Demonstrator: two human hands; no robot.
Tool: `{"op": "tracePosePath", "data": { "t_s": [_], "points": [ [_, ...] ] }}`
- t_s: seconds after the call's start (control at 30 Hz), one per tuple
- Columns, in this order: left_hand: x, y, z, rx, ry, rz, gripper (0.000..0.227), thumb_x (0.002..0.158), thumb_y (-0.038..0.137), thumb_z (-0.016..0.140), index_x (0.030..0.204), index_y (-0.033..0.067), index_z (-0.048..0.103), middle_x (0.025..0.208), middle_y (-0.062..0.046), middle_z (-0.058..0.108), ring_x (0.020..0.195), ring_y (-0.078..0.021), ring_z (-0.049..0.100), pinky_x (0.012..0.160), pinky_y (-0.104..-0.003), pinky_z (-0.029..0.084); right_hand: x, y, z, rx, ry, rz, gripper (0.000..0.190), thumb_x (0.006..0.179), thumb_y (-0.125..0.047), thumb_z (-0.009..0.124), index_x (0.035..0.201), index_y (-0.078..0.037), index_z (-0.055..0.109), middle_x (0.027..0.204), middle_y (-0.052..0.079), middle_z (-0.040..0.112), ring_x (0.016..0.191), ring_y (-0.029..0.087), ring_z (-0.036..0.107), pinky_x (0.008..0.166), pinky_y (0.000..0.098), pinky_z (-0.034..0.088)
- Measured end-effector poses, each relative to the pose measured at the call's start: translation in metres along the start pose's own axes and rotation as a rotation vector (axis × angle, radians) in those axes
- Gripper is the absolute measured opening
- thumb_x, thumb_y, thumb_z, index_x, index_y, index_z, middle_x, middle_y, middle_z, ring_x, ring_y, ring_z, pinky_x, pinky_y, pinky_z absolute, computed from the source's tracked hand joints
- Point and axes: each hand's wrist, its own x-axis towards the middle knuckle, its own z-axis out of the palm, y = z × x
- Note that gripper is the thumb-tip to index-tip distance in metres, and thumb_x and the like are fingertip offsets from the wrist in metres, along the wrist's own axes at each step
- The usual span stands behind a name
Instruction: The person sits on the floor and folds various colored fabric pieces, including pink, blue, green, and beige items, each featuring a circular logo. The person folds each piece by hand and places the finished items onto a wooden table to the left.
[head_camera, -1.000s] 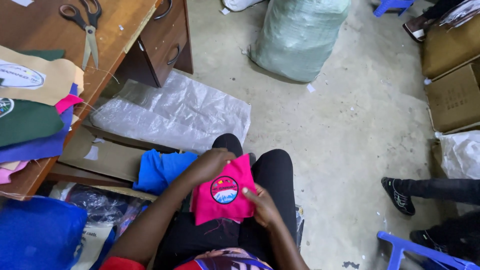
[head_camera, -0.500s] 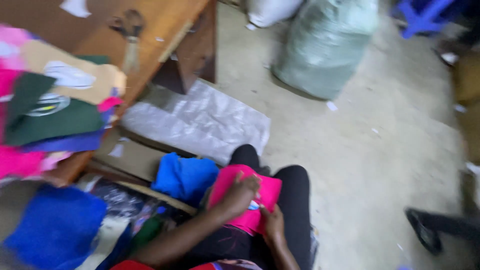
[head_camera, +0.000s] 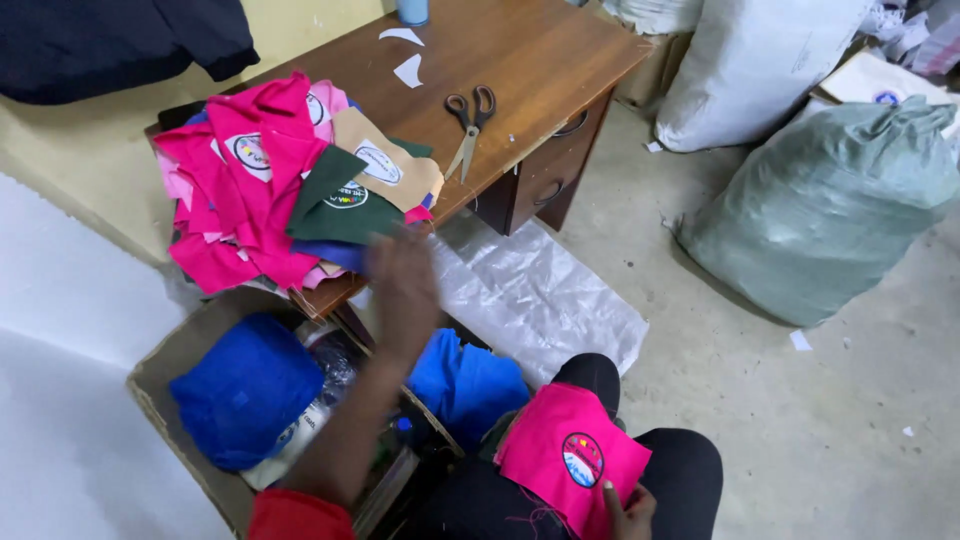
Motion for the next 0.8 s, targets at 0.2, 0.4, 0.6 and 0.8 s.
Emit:
{"op": "tracePosePath", "data": {
  "t_s": [0.2,0.4,0.6,0.8],
  "points": [
    [0.053,-0.104,-0.027,0.636,0.166,-0.19,0.013,0.089,-0.003,0.07,0.1,0.0017,0.073,0.119,-0.017,0.062,0.116,-0.0332,0.051,0.094,-0.054,0.034,-0.025,-0.029,-0.011,-0.28,0.278,-0.531,0.091,0.077,-0.033,0.082,0.149,0.01,0.047,0.147,0.036,0.049,0.136,0.051,0.05,0.112,0.0546,0.044],
    [0.034,-0.077,-0.063,0.397,0.441,-0.102,0.003,0.106,-0.006,0.069,0.108,-0.0038,0.068,0.12,-0.019,0.07,0.113,-0.0335,0.061,0.103,-0.051,0.042,-0.068,-0.106,-0.032,-0.321,0.11,-0.553,0.064,0.088,-0.028,0.074,0.141,0.004,0.055,0.153,0.032,0.047,0.139,0.046,0.05,0.112,0.052,0.043],
    [-0.004,0.042,-0.105,-0.663,0.003,-0.351,0.016,0.109,0.012,0.061,0.118,-0.0008,0.064,0.085,-0.008,0.069,0.064,-0.0154,0.06,0.062,-0.031,0.051,-0.156,-0.24,-0.047,0.072,-0.172,-0.335,0.03,0.098,-0.017,0.059,0.114,0.0,0.078,0.108,0.012,0.081,0.097,0.021,0.075,0.088,0.0338,0.057],
    [-0.047,0.09,-0.038,-0.905,-0.904,-0.084,0.012,0.093,0.019,0.067,0.096,0.0088,0.073,0.08,-0.002,0.07,0.064,-0.0176,0.058,0.065,-0.035,0.048,-0.152,-0.239,-0.039,-0.007,-0.286,-0.743,0.115,0.069,-0.04,0.093,0.161,-0.005,0.032,0.171,0.026,0.024,0.156,0.045,0.033,0.123,0.0554,0.033]
  ]
}}
